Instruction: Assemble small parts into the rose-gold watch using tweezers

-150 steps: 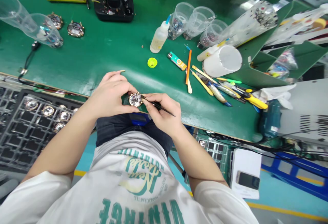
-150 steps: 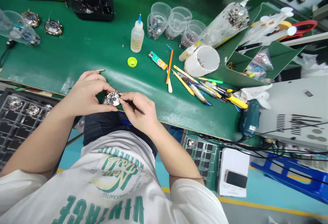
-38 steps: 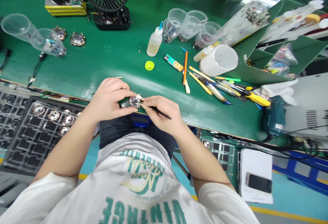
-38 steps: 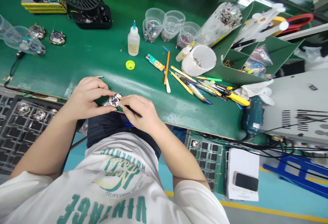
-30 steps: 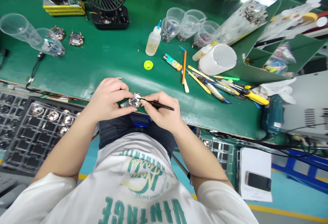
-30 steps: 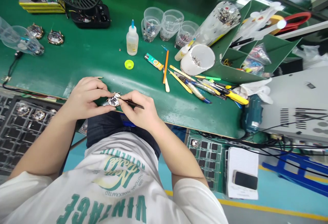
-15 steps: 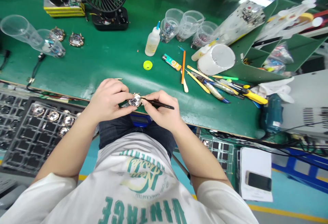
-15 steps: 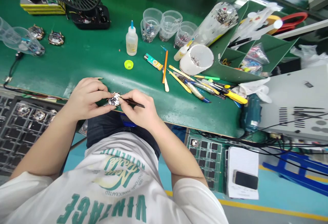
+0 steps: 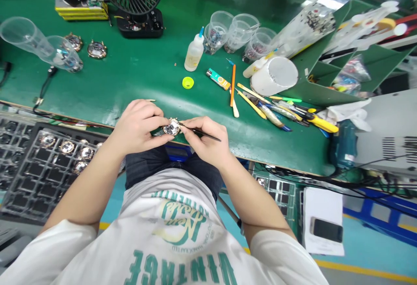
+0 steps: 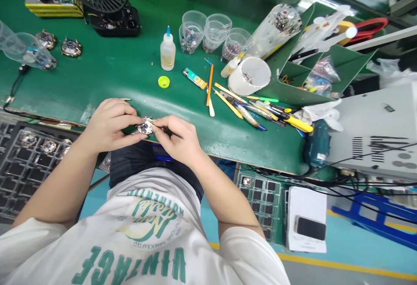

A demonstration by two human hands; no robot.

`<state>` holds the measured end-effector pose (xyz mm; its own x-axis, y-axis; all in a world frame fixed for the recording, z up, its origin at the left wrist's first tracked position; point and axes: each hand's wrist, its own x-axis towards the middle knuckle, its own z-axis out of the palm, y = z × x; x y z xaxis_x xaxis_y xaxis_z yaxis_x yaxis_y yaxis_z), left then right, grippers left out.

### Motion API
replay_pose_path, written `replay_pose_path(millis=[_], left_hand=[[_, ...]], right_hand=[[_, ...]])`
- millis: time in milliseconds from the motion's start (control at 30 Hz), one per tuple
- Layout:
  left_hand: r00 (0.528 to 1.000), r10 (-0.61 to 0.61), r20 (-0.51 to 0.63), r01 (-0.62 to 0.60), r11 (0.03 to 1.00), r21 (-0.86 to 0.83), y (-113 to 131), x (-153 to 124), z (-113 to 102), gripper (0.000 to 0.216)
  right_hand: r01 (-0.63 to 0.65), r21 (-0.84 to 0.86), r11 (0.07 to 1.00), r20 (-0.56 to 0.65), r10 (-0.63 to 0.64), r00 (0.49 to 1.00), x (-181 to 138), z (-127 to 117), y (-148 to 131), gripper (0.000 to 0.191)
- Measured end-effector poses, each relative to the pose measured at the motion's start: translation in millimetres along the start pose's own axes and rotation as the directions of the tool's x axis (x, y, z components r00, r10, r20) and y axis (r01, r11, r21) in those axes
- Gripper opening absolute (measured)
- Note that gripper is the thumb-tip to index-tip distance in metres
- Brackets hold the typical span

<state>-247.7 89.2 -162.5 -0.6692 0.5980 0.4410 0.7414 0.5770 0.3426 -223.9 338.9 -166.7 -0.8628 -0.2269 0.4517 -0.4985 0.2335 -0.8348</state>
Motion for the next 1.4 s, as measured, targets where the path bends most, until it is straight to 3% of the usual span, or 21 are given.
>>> replay_pose_path(millis=[100, 267, 467, 567, 667, 833, 967, 1100, 1400], left_hand=[[1.000, -0.003, 0.000, 0.003, 1.000, -0.006, 0, 0, 0, 0.029], [1.000, -0.004, 0.001, 0.004, 1.000, 0.006, 1, 0, 0, 0.029], [0.996, 0.090, 0.000, -0.090, 0.989, 0.117, 5, 2, 0, 0.024], [0.985, 0.174, 0.001, -0.170, 0.964, 0.202, 8, 2, 0, 0.025], [0.976, 0.217, 0.005, -0.211, 0.941, 0.265, 10, 2, -1, 0.026], [0.988, 0.131, 0.082, -0.144, 0.973, 0.181, 10, 4, -6, 0.029], [0.979, -0.019, 0.205, 0.027, 0.999, -0.035, 2, 8, -11, 0.066], [0.940, 0.010, 0.342, 0.045, 0.987, -0.152, -8, 11, -10, 0.074], [0.960, -0.092, 0.266, 0.150, 0.967, -0.204, -8, 9, -8, 0.091]], right_hand=[[0.109, -0.015, 0.994, 0.076, -0.107, 0.991, 0, -6, 1, 0.012], [0.299, -0.152, 0.942, 0.262, -0.253, 0.931, -4, -17, 1, 0.015], [0.406, -0.283, 0.869, 0.294, -0.325, 0.899, -9, -14, 3, 0.015], [0.380, -0.253, 0.889, 0.263, -0.315, 0.912, -13, -16, 2, 0.017], [0.293, -0.175, 0.940, 0.134, -0.272, 0.953, -16, -20, 1, 0.021], [0.140, -0.077, 0.987, -0.068, -0.145, 0.987, -14, -22, 0, 0.022], [0.080, -0.048, 0.996, -0.082, -0.084, 0.993, -13, -20, 1, 0.016], [0.045, -0.057, 0.997, -0.059, -0.048, 0.997, -14, -20, 1, 0.010], [0.033, -0.062, 0.998, -0.039, -0.036, 0.999, -14, -19, 1, 0.013]])
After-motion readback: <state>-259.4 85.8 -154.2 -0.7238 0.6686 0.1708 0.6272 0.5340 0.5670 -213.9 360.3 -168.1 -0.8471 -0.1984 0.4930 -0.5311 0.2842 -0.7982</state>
